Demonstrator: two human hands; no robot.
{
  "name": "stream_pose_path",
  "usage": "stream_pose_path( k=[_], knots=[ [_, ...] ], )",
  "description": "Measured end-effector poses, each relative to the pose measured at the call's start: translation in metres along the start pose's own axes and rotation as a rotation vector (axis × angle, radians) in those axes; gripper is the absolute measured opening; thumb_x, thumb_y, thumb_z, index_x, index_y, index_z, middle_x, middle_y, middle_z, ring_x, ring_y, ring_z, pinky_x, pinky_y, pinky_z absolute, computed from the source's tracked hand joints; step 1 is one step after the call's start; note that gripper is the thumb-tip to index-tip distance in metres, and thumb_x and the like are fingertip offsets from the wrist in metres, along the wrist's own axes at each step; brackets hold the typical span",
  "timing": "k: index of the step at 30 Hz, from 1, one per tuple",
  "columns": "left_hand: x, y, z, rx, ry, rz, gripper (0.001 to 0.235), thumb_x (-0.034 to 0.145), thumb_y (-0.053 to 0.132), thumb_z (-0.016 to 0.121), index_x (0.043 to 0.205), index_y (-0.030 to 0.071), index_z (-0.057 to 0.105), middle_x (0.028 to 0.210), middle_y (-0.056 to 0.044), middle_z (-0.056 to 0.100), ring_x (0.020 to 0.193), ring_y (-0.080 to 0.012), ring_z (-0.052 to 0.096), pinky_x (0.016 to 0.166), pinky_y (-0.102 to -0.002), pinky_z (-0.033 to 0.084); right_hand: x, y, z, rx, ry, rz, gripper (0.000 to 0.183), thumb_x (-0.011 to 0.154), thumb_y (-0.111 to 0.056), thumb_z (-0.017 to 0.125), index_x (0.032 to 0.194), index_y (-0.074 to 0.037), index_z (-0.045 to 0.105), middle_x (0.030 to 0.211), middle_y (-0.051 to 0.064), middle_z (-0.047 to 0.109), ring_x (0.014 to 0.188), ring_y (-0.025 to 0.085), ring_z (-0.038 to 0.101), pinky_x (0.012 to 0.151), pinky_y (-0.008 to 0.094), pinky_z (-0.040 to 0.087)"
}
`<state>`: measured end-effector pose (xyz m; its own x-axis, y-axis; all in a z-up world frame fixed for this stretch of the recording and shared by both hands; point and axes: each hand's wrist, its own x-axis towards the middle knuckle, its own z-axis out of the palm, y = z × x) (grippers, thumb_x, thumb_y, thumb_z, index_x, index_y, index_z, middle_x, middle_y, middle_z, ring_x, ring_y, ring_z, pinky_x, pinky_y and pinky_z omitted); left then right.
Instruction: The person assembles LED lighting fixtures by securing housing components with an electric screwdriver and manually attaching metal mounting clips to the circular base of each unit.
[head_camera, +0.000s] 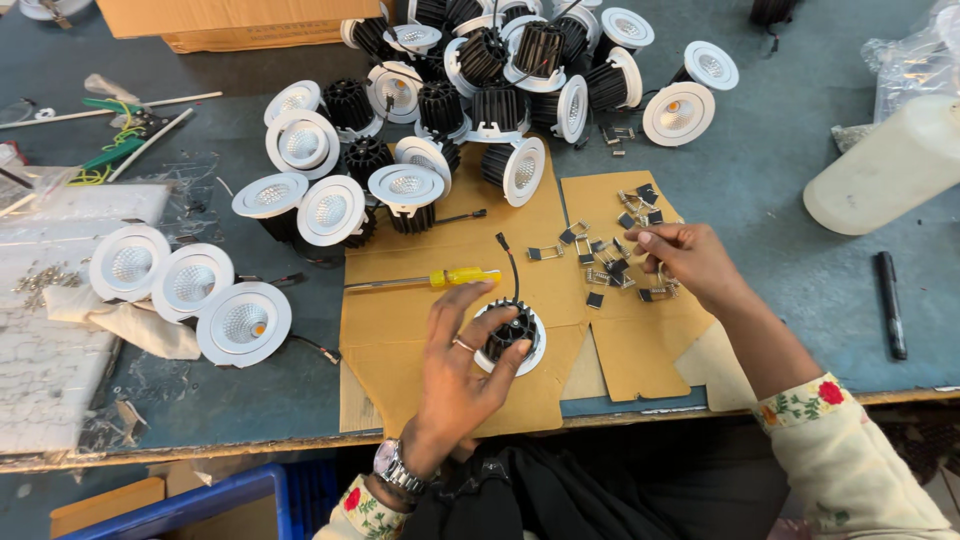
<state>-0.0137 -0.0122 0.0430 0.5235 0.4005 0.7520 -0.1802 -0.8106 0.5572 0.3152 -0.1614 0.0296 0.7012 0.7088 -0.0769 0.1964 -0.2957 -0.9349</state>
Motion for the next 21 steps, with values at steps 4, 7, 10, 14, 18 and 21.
stream_pose_path(
  k=[4, 7, 10, 14, 18, 21],
  knots=[
    [0.004, 0.008, 0.002, -0.082, -0.024, 0.015, 0.023, 0.085, 0.013, 0.082, 0.106, 0.008, 0.072, 0.131, -0.014, 0.064, 0.123, -0.037, 0.062, 0.101, -0.044, 0.054, -0.004, -0.014, 0.009, -0.276, 0.068, -0.153, 0.029, 0.096, -0.016, 0.068, 0.122, -0.004, 0.075, 0.081, 0.003, 0.071, 0.07, 0.009, 0.063, 0.063, 0.027, 0.051],
    [0.004, 0.01, 0.006, -0.058, -0.017, 0.016, 0.02, 0.084, 0.011, 0.082, 0.102, 0.008, 0.073, 0.126, -0.012, 0.067, 0.118, -0.0335, 0.065, 0.099, -0.043, 0.054, -0.006, -0.034, 0.015, -0.357, 0.026, -0.256, 0.027, 0.096, -0.019, 0.07, 0.117, -0.004, 0.076, 0.083, 0.006, 0.074, 0.073, 0.012, 0.067, 0.067, 0.029, 0.054],
    [0.0, 0.011, 0.008, -0.074, -0.025, -0.014, 0.018, 0.084, 0.009, 0.082, 0.099, 0.007, 0.073, 0.122, -0.012, 0.068, 0.114, -0.0322, 0.066, 0.097, -0.042, 0.055, -0.001, -0.052, 0.031, -0.524, -0.148, -0.389, 0.026, 0.093, -0.021, 0.071, 0.114, -0.007, 0.076, 0.091, 0.007, 0.077, 0.08, 0.018, 0.073, 0.075, 0.033, 0.057],
    [-0.007, 0.014, 0.009, -0.087, -0.046, -0.059, 0.016, 0.083, 0.007, 0.082, 0.097, 0.007, 0.075, 0.12, -0.011, 0.07, 0.111, -0.0315, 0.066, 0.093, -0.04, 0.056, 0.003, -0.053, 0.075, -0.83, -0.088, -0.753, 0.037, 0.082, -0.014, 0.07, 0.118, -0.012, 0.074, 0.101, 0.012, 0.075, 0.099, 0.031, 0.068, 0.077, 0.043, 0.055],
    [-0.011, 0.018, -0.001, -0.075, -0.027, -0.024, 0.016, 0.082, 0.005, 0.082, 0.096, 0.006, 0.075, 0.119, -0.011, 0.07, 0.112, -0.031, 0.067, 0.095, -0.039, 0.055, 0.023, -0.047, 0.11, -1.286, -0.188, -0.941, 0.045, 0.084, -0.01, 0.064, 0.129, -0.012, 0.063, 0.1, 0.004, 0.073, 0.102, 0.026, 0.066, 0.083, 0.041, 0.055],
    [-0.008, 0.014, -0.012, -0.076, -0.007, -0.067, 0.015, 0.081, 0.005, 0.082, 0.095, 0.005, 0.076, 0.117, -0.012, 0.072, 0.106, -0.0287, 0.067, 0.088, -0.037, 0.055, 0.022, -0.043, 0.12, -1.357, -0.143, -0.974, 0.039, 0.088, -0.013, 0.063, 0.127, -0.011, 0.063, 0.095, 0.004, 0.071, 0.097, 0.025, 0.067, 0.081, 0.041, 0.055]
  ],
)
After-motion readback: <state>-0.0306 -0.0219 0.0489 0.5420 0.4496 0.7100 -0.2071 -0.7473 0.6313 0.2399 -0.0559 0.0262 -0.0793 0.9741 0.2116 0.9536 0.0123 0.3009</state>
